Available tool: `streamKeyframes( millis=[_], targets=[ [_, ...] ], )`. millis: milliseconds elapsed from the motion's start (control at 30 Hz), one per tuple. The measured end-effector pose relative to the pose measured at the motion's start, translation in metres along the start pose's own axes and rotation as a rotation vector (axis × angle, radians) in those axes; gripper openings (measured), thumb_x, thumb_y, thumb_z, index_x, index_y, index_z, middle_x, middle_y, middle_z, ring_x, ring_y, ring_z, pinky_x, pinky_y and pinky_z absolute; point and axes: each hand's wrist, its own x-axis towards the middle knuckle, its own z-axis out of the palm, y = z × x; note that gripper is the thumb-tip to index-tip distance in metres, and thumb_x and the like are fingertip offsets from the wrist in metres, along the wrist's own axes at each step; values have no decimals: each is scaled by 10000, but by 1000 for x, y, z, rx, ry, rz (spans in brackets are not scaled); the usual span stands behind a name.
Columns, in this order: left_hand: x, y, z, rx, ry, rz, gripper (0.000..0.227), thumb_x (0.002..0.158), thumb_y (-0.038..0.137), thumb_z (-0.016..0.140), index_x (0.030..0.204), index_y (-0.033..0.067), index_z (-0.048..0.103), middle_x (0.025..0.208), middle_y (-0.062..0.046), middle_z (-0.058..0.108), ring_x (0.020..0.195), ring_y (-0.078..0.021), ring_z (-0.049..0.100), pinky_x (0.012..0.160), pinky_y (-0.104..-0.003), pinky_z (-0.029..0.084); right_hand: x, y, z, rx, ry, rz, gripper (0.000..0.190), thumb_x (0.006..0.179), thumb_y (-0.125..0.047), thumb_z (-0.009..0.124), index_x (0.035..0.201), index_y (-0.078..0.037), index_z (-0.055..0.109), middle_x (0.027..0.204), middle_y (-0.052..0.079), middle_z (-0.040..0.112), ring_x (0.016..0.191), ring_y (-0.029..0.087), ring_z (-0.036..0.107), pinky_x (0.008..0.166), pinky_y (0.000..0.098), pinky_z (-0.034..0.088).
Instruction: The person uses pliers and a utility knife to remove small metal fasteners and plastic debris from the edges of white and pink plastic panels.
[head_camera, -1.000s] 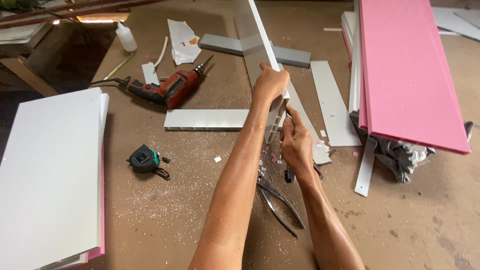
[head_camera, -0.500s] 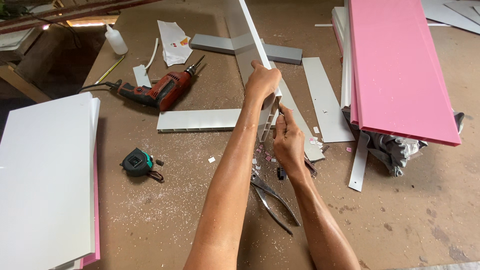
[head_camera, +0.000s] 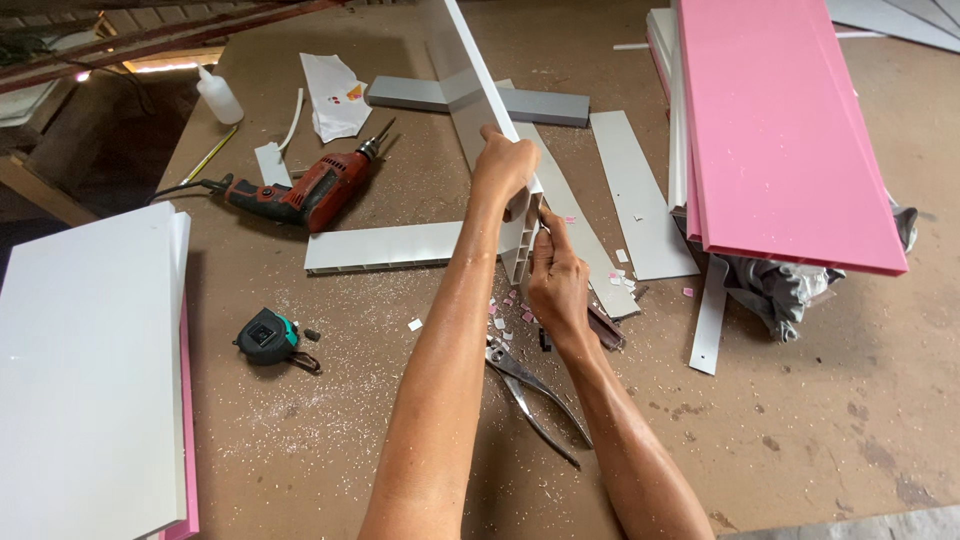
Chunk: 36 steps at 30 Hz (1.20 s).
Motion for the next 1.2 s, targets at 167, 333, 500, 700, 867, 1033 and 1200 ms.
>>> streamKeyframes(
  millis=[167,333,500,700,867,1033,1200],
  targets=[
    [1,-6,2,-1,-6,-6,945,672,181,523,1525,-42,184,1324,-322,601,1274,-505,584,1077,-612,432,2,18,11,62,-9,-71,349,1083,-318,375,1371,-242,558,593,62,561,591,255,605,623,437,514],
    [-18,10,1,60,12,-43,1045,629,146,515,1579,-55,129,1443,-297,539,1335,-455,554,1119,-595,401,12,48,31,216,-58,-89,358,1114,-331,336,1398,-239,532,625,68,617,540,215,589,562,369,517],
    [8,-1,-3,64,63,-44,1050,591,123,543,1558,-91,194,1390,-332,562,1265,-494,589,1071,-614,451,16,53,34,394,-176,-71,381,1101,-348,322,1431,-226,466,603,54,594,495,178,575,499,328,505],
    [-1,4,1,82,52,-75,1034,589,150,600,1527,-142,277,1459,-340,502,1365,-479,505,1126,-592,397,11,37,10,573,-319,-34,454,1087,-360,298,1503,-212,401,611,63,571,414,142,542,373,274,472],
    [-16,14,4,70,94,-82,1039,559,194,632,1511,-108,347,1434,-312,533,1343,-460,534,1106,-599,419,11,21,-5,697,-385,-18,485,1078,-349,310,1530,-192,391,623,64,528,403,143,520,350,267,446],
    [-31,24,4,76,111,-94,1009,571,205,641,1494,-100,372,1436,-321,525,1354,-467,519,1114,-583,424,10,6,-15,517,-419,19,490,1083,-340,319,1528,-137,351,612,72,563,372,165,531,333,297,456],
    [-6,7,2,79,133,-77,999,555,208,639,1473,-111,406,1406,-328,551,1341,-473,531,1111,-574,426,8,4,-9,522,-423,17,489,1081,-349,327,1521,-137,332,614,77,562,384,163,537,330,292,458]
  ],
)
